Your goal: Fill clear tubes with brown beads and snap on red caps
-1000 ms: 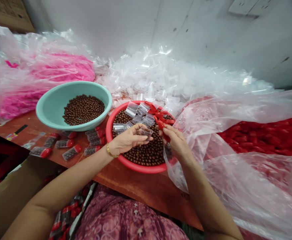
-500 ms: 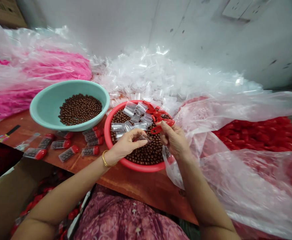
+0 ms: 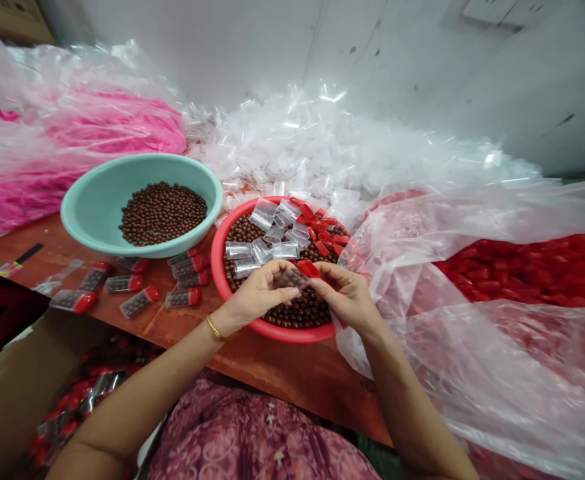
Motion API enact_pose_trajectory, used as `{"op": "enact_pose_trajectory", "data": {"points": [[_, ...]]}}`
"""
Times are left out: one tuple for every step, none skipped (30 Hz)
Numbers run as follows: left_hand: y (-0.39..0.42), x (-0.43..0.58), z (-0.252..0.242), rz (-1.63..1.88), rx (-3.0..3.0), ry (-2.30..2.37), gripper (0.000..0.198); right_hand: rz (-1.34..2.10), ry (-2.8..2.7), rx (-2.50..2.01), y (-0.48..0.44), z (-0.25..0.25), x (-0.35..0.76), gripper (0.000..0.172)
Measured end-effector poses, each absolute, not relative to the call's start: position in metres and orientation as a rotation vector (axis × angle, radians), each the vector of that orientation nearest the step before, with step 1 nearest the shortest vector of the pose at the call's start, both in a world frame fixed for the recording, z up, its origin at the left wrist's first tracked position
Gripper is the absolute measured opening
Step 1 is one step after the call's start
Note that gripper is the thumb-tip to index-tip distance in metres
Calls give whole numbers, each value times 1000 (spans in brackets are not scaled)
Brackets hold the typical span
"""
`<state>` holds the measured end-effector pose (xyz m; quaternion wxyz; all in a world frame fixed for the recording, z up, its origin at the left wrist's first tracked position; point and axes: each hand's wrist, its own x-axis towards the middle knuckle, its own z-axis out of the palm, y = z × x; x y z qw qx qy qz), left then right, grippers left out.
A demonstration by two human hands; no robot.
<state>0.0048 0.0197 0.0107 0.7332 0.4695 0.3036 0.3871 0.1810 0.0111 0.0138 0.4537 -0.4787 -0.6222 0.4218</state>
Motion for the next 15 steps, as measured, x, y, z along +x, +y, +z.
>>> {"op": "enact_pose_trajectory", "data": {"points": [[20, 5, 10, 854, 1048, 675, 34, 1001, -1564, -1197, 11, 12, 181, 19], [20, 5, 10, 858, 1067, 686, 33, 938, -1594, -1229, 11, 9, 181, 19], [21, 5, 10, 859, 1089, 701, 32, 844, -1630, -1273, 11, 7, 181, 17], [21, 5, 10, 857, 1111, 716, 31, 717, -1674, -1323, 10, 5, 179, 15], [21, 5, 10, 853, 1133, 731, 31, 560, -1730, -1367, 10, 4, 178, 12], [21, 5, 10, 852, 1154, 746, 31, 377, -1793, -1393, 9, 4, 176, 11], [21, 5, 10, 852, 1173, 762, 31, 185, -1864, -1396, 8, 4, 173, 12], [21, 5, 9, 851, 1186, 780, 31, -4, -1938, -1373, 7, 5, 171, 16], [21, 6, 9, 846, 1194, 799, 30, -175, -2007, -1332, 7, 6, 168, 20], [21, 6, 9, 838, 1199, 818, 29, -320, -2065, -1280, 6, 7, 166, 24], [21, 7, 9, 832, 1204, 836, 27, -422, -2109, -1229, 5, 8, 164, 28], [20, 7, 8, 833, 1212, 851, 25, -481, -2137, -1187, 4, 9, 163, 30], [20, 8, 8, 844, 1227, 868, 24, -506, -2152, -1153, 3, 9, 162, 33], [20, 8, 7, 865, 1249, 889, 22, -508, -2156, -1128, 2, 9, 161, 35], [20, 9, 6, 891, 1276, 916, 22, -493, -2155, -1109, 2, 9, 161, 38]]}}
